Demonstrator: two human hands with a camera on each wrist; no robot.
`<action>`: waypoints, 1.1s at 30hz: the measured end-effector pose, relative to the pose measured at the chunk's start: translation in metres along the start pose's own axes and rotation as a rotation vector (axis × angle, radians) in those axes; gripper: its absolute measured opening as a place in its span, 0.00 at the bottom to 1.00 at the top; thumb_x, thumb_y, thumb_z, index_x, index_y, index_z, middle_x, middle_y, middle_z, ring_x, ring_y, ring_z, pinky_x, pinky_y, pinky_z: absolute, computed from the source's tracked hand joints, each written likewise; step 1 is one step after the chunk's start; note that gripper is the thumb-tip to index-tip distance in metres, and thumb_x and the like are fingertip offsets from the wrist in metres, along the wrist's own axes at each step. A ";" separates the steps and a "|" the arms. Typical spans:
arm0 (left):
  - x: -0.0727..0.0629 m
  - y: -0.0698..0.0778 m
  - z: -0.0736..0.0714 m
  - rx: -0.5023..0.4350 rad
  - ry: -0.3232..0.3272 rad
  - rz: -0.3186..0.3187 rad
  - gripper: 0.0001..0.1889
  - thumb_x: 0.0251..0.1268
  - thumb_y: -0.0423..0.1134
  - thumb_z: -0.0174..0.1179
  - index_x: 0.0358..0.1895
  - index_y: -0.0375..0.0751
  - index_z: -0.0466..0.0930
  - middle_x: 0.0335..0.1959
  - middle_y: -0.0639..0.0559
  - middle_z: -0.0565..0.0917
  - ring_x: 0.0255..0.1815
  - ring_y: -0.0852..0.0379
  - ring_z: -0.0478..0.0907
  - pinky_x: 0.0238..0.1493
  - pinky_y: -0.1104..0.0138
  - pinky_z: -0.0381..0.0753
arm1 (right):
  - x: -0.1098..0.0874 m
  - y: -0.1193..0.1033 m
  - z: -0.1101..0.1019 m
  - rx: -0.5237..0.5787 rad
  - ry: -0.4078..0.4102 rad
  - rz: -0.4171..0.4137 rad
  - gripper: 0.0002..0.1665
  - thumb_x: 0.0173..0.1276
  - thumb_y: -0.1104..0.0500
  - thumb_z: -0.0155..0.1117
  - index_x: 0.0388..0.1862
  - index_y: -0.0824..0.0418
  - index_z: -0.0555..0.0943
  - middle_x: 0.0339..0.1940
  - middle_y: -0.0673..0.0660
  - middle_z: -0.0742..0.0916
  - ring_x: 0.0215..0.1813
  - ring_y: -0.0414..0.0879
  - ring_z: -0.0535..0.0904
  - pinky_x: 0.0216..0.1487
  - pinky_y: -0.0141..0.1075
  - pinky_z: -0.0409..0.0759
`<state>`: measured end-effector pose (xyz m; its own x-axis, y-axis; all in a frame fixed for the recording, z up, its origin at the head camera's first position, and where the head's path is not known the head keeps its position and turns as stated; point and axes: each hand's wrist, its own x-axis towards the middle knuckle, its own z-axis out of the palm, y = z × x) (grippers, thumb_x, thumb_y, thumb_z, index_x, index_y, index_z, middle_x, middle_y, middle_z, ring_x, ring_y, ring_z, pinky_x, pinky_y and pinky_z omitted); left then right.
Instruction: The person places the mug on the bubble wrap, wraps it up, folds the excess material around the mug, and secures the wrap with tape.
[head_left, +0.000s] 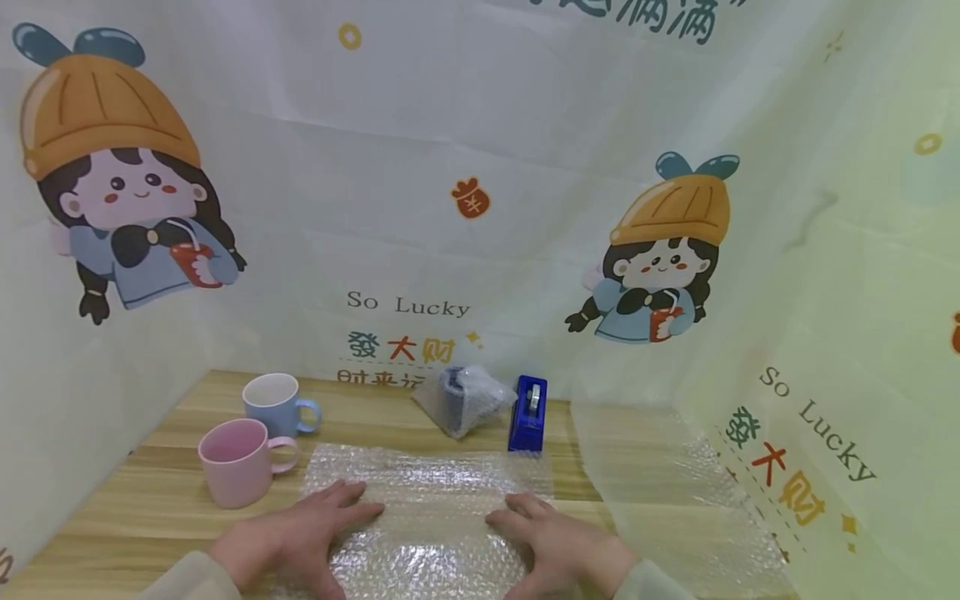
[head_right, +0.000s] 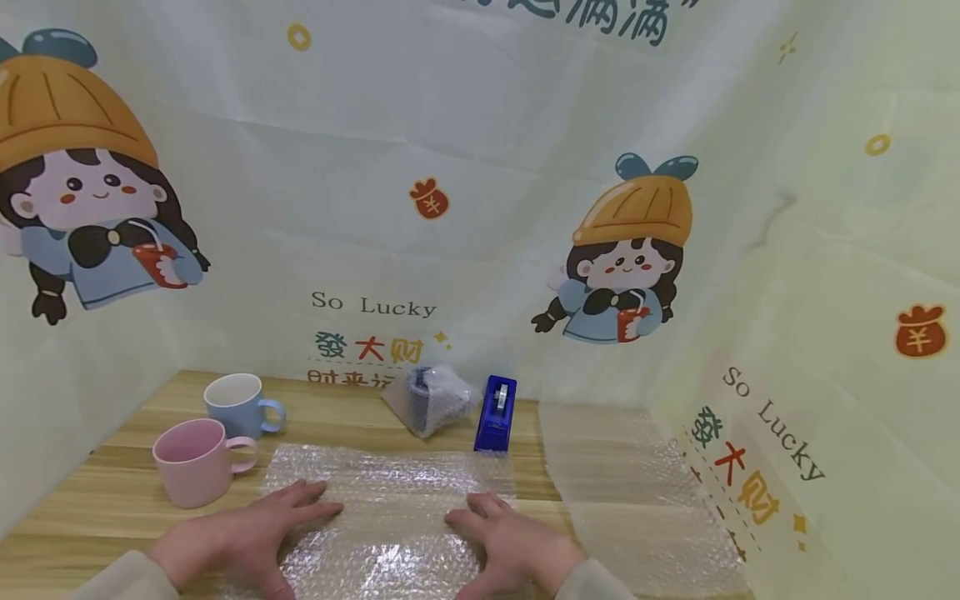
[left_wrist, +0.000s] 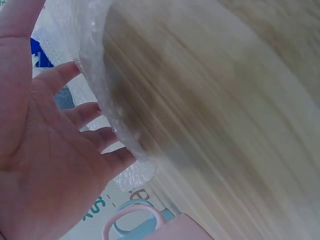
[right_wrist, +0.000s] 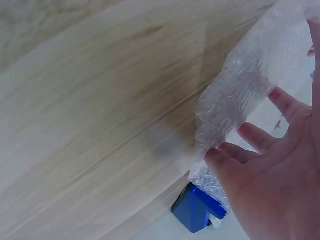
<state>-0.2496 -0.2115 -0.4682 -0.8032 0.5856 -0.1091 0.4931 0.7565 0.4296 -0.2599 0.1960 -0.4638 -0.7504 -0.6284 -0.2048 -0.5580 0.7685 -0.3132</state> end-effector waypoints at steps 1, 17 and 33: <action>0.000 0.000 0.000 0.000 0.002 0.004 0.64 0.35 0.64 0.90 0.83 0.48 0.71 0.85 0.28 0.63 0.85 0.17 0.56 0.78 0.21 0.60 | 0.000 -0.001 0.000 0.003 0.000 0.001 0.62 0.58 0.27 0.83 0.88 0.38 0.66 0.90 0.60 0.66 0.88 0.66 0.64 0.74 0.62 0.81; -0.007 -0.007 -0.033 -0.024 0.240 0.052 0.45 0.58 0.60 0.81 0.75 0.40 0.79 0.80 0.27 0.72 0.80 0.20 0.67 0.74 0.25 0.70 | -0.002 0.001 0.002 0.043 -0.015 0.018 0.61 0.61 0.30 0.82 0.89 0.38 0.64 0.91 0.60 0.64 0.90 0.69 0.57 0.76 0.67 0.78; -0.032 -0.065 -0.089 -0.011 0.477 -0.502 0.67 0.61 0.64 0.78 0.76 0.08 0.49 0.65 0.06 0.63 0.64 0.14 0.67 0.66 0.24 0.75 | -0.002 -0.003 0.002 0.037 0.005 0.028 0.62 0.58 0.29 0.83 0.88 0.37 0.65 0.91 0.59 0.63 0.90 0.68 0.58 0.75 0.67 0.79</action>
<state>-0.2851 -0.3051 -0.4130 -0.9937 -0.0284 0.1085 0.0223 0.8980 0.4394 -0.2562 0.1949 -0.4642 -0.7675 -0.6060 -0.2091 -0.5234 0.7807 -0.3414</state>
